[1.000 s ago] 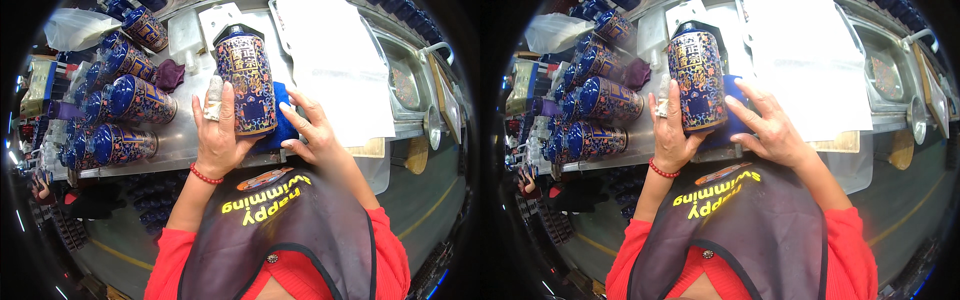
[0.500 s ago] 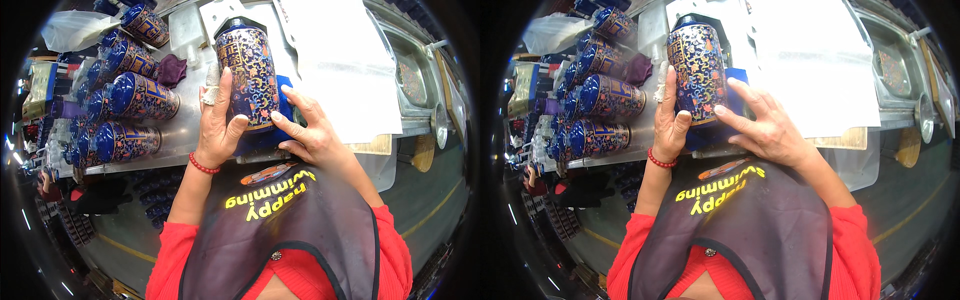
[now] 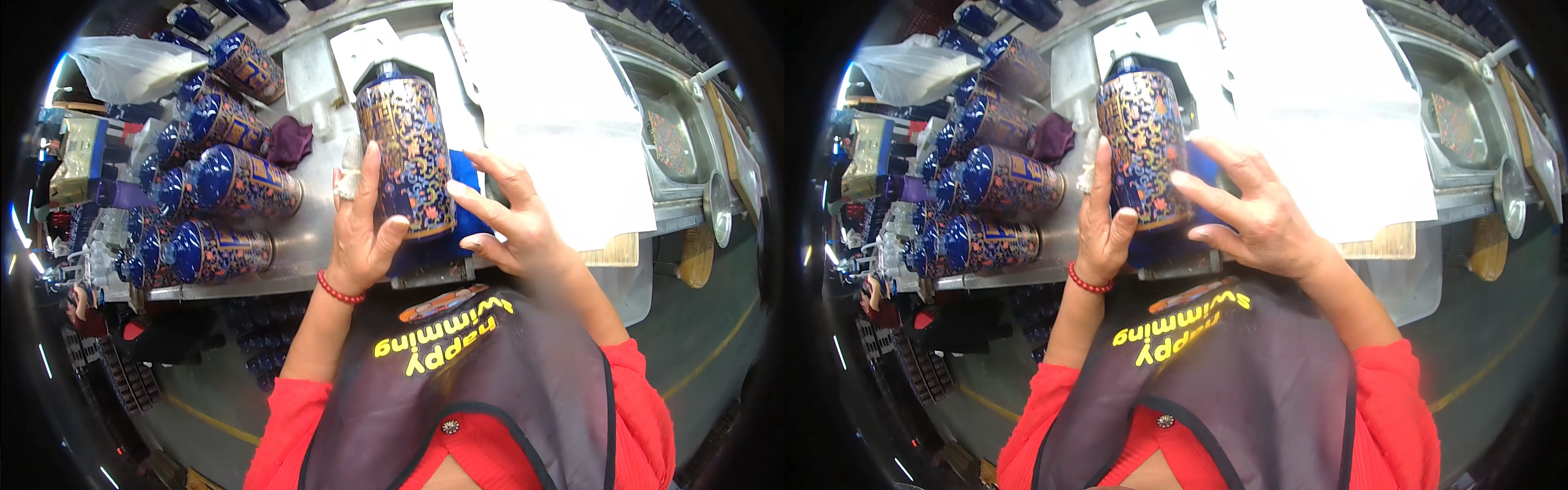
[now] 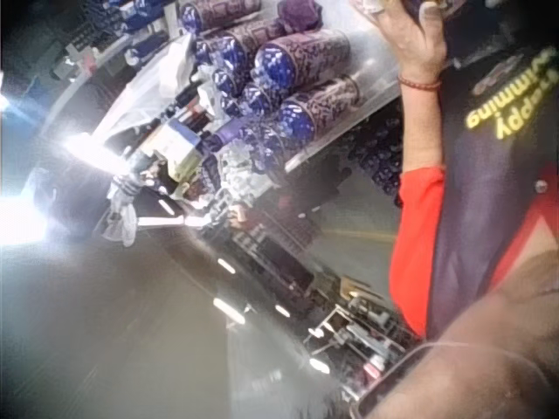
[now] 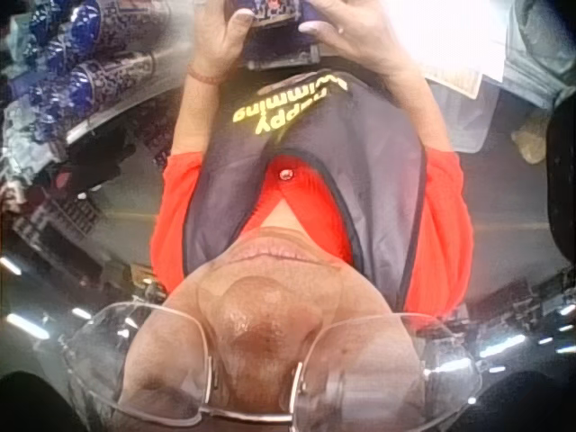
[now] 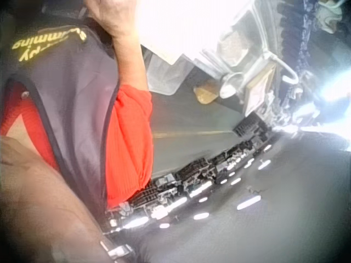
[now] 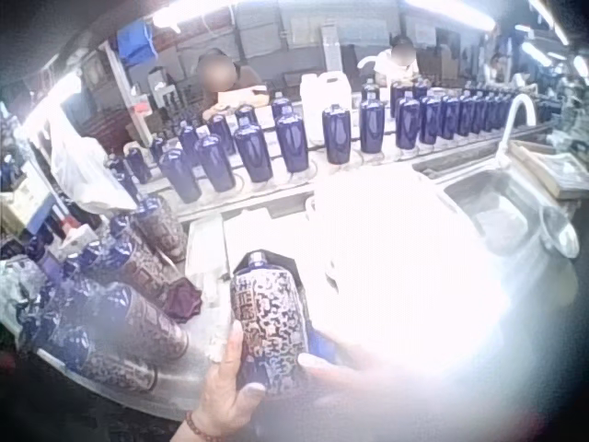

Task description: The person applies decorative stickers to a blue cylindrical container, smoothing them with a green tool and fingers. The person rotates the container to cover different sides and repeats the process on multiple containers.

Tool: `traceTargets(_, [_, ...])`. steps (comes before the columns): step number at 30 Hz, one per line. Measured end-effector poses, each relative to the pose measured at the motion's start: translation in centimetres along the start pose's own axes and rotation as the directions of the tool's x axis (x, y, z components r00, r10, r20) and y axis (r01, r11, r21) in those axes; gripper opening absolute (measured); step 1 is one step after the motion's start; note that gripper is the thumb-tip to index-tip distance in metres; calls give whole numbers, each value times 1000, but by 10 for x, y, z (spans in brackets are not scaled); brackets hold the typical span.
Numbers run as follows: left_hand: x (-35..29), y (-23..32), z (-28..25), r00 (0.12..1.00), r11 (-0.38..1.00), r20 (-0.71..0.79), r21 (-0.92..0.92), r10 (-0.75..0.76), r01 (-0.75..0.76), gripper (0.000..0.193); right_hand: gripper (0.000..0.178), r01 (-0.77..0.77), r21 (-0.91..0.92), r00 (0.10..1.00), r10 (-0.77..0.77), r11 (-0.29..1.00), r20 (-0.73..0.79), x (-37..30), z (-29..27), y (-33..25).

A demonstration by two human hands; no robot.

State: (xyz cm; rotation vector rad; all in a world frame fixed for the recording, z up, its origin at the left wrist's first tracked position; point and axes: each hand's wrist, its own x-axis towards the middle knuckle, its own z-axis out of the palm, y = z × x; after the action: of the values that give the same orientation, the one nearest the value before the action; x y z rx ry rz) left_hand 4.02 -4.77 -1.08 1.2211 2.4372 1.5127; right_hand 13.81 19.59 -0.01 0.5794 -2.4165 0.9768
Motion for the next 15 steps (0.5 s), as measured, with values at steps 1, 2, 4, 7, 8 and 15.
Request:
traceTargets(1, [1,0,0,1000,1000,-3,23,0,0,84,69,-31,23,999,31,999,-17,5,3,1])
traceTargets(2, [1,1,0,1000,1000,-3,2,0,0,85,70,-90,20,996,89,996,17,9,5,2])
traceTargets(4, [0,3,-1,1000,1000,3,27,-11,11,87,69,-42,-49,998,45,998,42,15,7,4])
traceTargets(7, [-1,5,-1,1000,999,-4,46,-23,23,90,61,0,-31,1000,0,1000,-5,21,4,9])
traceTargets(8, [-1,5,0,1000,998,-2,48,-30,30,90,61,2,-40,1000,-3,999,-24,23,2,10])
traceTargets(15, [0,9,-3,1000,998,6,67,-19,18,89,61,-115,-5,991,114,993,-72,53,7,19])
